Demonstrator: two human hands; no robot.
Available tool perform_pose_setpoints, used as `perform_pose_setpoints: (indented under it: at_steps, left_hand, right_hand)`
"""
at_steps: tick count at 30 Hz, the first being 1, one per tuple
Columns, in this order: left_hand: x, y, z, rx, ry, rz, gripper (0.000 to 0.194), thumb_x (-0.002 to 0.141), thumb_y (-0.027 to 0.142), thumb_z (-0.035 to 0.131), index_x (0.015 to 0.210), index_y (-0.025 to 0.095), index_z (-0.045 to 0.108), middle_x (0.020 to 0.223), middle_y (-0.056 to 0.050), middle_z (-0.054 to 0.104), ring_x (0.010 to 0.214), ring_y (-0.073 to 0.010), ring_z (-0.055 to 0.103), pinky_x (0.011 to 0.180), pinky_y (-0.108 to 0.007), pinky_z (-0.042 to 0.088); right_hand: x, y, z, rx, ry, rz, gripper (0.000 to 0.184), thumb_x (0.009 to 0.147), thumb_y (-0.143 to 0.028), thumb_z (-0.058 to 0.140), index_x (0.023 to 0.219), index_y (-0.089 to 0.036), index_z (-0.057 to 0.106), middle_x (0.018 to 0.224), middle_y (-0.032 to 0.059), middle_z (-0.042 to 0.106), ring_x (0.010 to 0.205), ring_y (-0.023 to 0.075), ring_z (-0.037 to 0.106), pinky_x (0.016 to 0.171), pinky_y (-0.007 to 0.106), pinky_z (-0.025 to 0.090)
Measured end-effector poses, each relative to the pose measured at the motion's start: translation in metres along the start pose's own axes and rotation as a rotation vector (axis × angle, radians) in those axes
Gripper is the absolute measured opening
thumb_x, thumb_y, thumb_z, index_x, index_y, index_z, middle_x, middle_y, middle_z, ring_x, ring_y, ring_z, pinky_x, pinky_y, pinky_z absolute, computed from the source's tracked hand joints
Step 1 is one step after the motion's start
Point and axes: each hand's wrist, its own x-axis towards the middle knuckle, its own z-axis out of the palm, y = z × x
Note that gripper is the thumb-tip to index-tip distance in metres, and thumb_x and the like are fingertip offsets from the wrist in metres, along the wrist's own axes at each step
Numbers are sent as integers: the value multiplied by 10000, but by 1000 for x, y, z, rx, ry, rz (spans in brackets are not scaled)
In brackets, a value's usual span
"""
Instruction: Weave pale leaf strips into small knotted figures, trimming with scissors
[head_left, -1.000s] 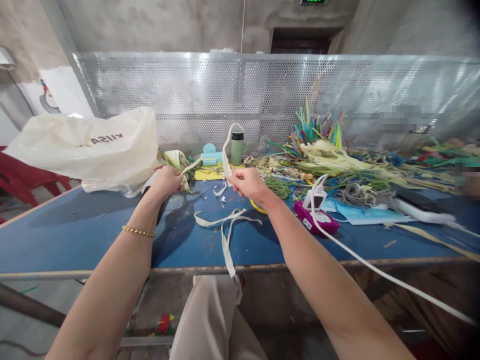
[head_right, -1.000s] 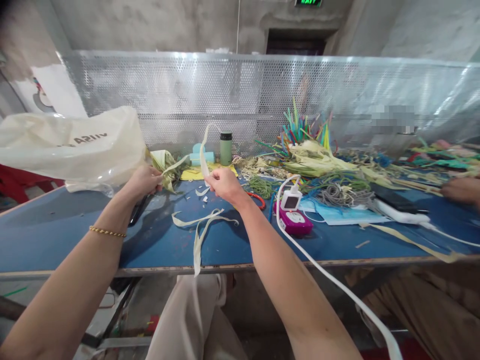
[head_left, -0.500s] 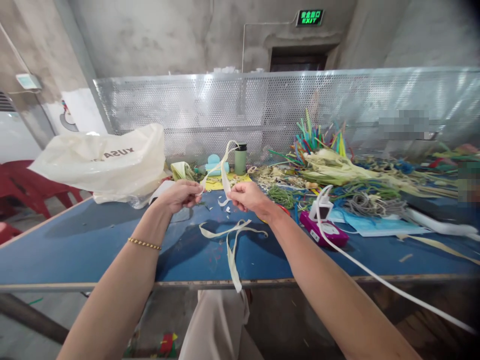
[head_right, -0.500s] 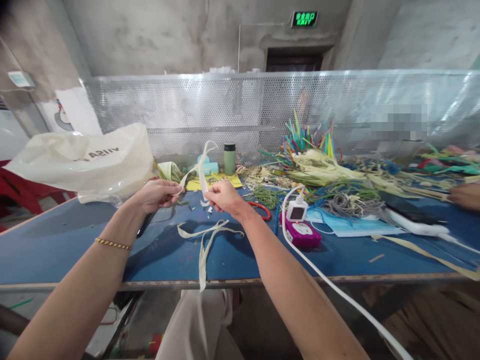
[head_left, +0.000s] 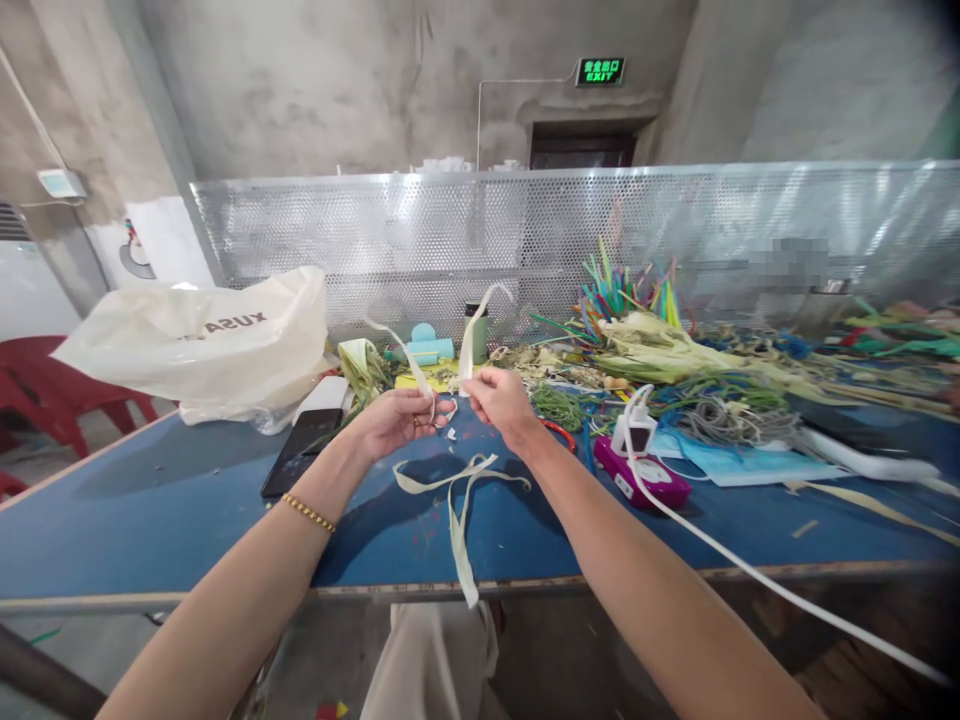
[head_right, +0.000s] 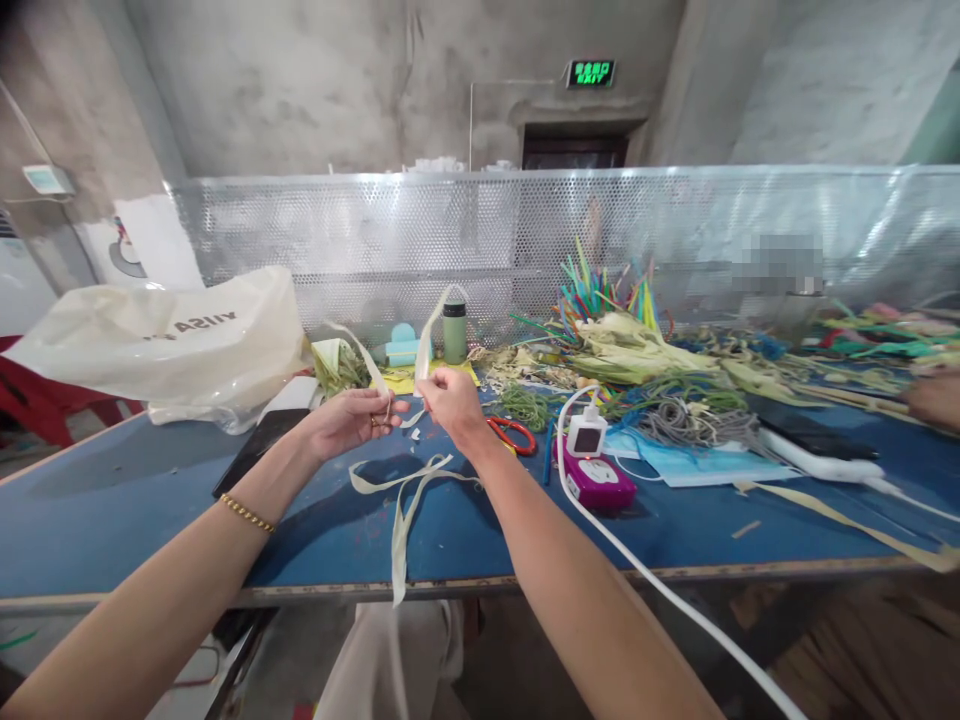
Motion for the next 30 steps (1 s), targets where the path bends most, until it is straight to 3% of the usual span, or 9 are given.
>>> perform_pose_setpoints:
  at_steps: [4,10,14,17,20,24,30]
  left_hand:
    - [-1,1,-1,-9,-2,-2,84,845,89,598,880,71,673,945,-138,715,687,-137,674,596,-220,520]
    - [2,0,-3,21,75,36,63,775,120,667,825,82,672,813,-100,685,610,-122,627,547,-225,478]
    - [8,5,-22,172,365,161,100,717,117,682,794,78,631,625,-40,618,455,-83,522,456,-207,393]
    - [8,13,-36,409,622,306,171,728,115,627,896,95,597,581,-6,605,393,-77,472,414,-200,331]
    - [6,19,-43,620,772,376,256,745,111,571,1001,108,564,573,17,601,372,-87,472,417,-206,340]
    - [7,16,-44,819,778,350,243,740,106,555,982,131,560,592,9,622,392,-111,525,449,-212,374]
    - [16,7,-52,912,797,264,165,740,115,579,895,168,573,525,0,587,469,-179,591,530,-246,402]
  right_hand:
    - [3,-1,-3,143,97,1,259,691,-290,583,515,-203,415,396,-70,419,320,54,342,332,193,232]
    - [1,-2,-2,16,62,-8,258,687,-298,594,519,-205,422,389,-65,422,333,62,349,352,203,250]
    - [2,1,-2,-26,59,13,234,693,-316,587,541,-198,453,410,-59,445,345,66,361,364,203,264]
    - [4,6,-3,-102,48,2,241,697,-334,584,539,-190,474,422,-48,470,364,67,382,385,199,285]
    - [6,12,-2,-157,30,-11,253,704,-350,582,541,-185,482,430,-42,486,376,69,400,403,196,297]
    - [6,13,-2,-162,20,-18,243,718,-337,577,551,-183,489,437,-42,498,372,70,408,407,197,305]
    - [2,10,-1,-179,-24,8,230,740,-289,580,555,-181,497,434,-46,496,354,66,405,389,191,297]
